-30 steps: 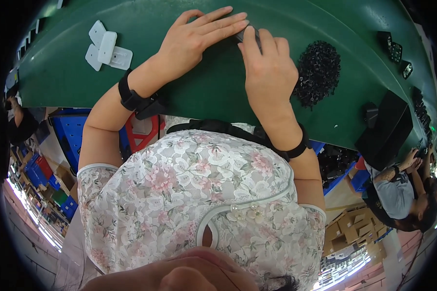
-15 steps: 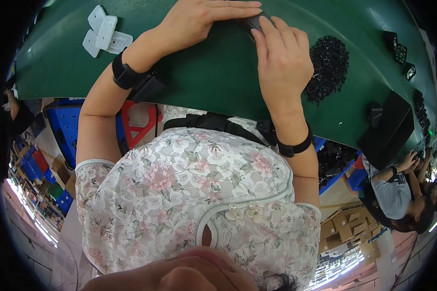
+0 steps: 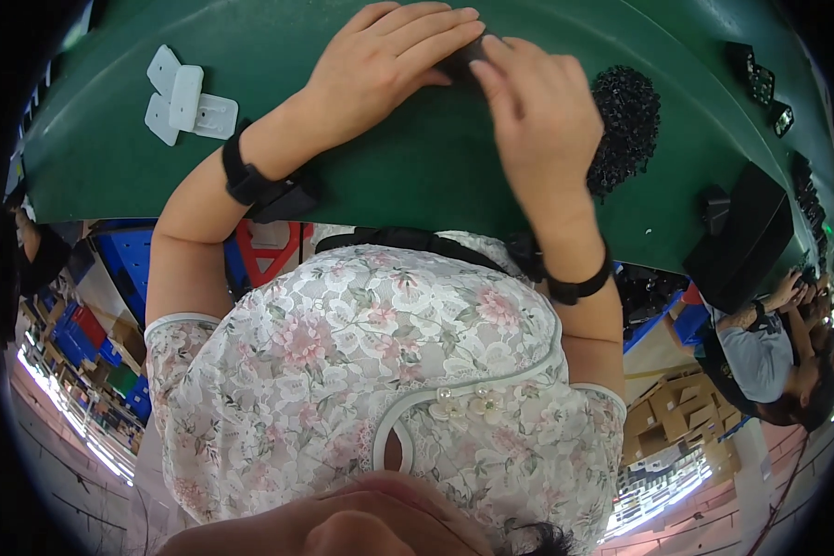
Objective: The person is assembling small electronic or mechanical components by placing small black parts onto white rectangular bases on an assembly line.
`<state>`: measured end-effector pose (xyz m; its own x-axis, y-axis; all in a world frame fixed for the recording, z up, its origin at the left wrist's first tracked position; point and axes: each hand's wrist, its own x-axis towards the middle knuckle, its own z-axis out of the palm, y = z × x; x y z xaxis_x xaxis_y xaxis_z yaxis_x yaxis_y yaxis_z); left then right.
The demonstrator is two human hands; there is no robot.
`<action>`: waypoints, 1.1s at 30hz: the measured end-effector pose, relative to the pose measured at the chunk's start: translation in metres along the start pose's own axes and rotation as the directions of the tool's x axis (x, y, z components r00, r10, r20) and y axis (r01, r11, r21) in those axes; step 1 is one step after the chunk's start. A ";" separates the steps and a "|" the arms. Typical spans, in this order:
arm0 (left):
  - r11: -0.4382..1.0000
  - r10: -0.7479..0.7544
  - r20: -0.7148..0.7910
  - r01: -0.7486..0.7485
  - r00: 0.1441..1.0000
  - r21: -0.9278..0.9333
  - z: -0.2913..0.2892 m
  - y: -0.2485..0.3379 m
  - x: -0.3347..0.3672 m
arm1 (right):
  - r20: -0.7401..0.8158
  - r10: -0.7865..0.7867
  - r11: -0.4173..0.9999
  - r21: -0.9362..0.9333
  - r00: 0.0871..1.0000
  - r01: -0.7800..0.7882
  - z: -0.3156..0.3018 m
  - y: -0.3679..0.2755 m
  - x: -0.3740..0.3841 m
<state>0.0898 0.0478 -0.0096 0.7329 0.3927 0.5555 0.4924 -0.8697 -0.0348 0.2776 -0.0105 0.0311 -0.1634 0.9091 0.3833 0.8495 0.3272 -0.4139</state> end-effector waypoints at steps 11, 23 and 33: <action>0.186 -0.498 0.437 0.585 0.749 -0.790 -0.016 0.011 0.032 | 0.180 0.303 0.744 0.570 0.936 -0.350 -0.024 0.008 0.004; 0.223 -0.494 0.565 0.725 0.661 -0.652 -0.033 0.021 0.031 | 0.323 0.286 0.631 0.646 0.902 -0.431 -0.024 0.011 -0.008; 0.247 -0.540 0.478 0.674 0.693 -0.697 -0.039 0.034 0.031 | 0.457 0.253 0.408 0.749 0.853 -0.522 -0.028 0.012 -0.014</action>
<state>0.1109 0.0186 0.0385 0.4660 0.8848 0.0064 0.2882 -0.1587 0.9443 0.3037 -0.0262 0.0439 -0.1540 0.9758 -0.1551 0.0562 -0.1480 -0.9874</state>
